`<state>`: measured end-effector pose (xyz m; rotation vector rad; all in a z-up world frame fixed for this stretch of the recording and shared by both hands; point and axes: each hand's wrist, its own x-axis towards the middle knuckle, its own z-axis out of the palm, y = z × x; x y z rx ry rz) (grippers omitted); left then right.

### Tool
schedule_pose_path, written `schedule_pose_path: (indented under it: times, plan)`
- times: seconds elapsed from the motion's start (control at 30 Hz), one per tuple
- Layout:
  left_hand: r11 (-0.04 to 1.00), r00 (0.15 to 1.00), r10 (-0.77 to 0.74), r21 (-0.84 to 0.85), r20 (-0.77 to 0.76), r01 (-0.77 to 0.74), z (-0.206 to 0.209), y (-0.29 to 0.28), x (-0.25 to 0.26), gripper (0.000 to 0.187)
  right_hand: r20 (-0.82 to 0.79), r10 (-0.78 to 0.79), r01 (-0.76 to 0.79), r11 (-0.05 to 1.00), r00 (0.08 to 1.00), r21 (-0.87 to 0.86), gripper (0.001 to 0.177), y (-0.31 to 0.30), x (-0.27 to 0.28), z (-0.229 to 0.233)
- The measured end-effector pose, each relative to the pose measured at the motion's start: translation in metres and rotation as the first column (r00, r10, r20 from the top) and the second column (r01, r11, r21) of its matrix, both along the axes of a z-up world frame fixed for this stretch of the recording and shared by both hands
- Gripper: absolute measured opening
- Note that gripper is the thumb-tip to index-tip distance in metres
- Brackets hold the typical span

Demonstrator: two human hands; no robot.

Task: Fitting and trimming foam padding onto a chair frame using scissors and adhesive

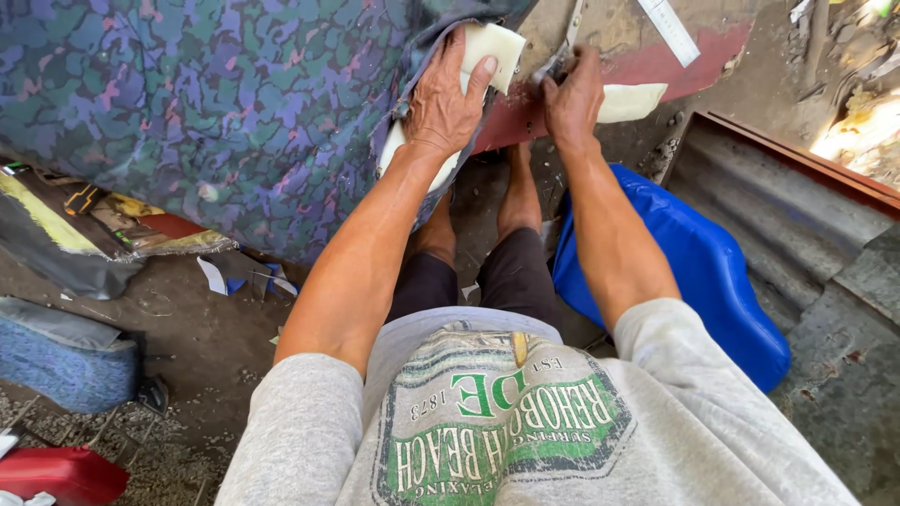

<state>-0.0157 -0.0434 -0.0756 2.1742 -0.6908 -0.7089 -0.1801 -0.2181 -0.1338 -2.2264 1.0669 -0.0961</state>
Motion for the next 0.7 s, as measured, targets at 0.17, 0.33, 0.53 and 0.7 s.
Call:
schedule_pose_path:
  times: [0.17, 0.33, 0.53, 0.7]
  plan:
    - [1.0, 0.998, -0.01, -0.005, 0.058, 0.01, 0.013, 0.0, 0.003, 0.068, 0.107, -0.073, 0.051, 0.98, 0.992, 0.195, 0.02, 0.002, 0.039, 0.072]
    - [0.999, 0.998, 0.006, -0.048, 0.054, -0.004, 0.033, -0.002, 0.006, 0.062, 0.311, -0.224, 0.078, 0.905, 0.924, 0.418, 0.019, 0.062, 0.063, 0.095]
    - [0.998, 0.999, 0.033, -0.049, 0.001, -0.033, 0.03, 0.0, 0.006, 0.062, 0.281, -0.332, 0.214, 0.901, 0.901, 0.376, 0.025, 0.077, 0.071, 0.083]
    - [0.999, 0.999, 0.041, -0.03, -0.016, -0.042, 0.034, 0.0, 0.007, 0.067, 0.355, -0.163, 0.074, 0.965, 0.921, 0.251, 0.019, 0.067, 0.077, 0.098]
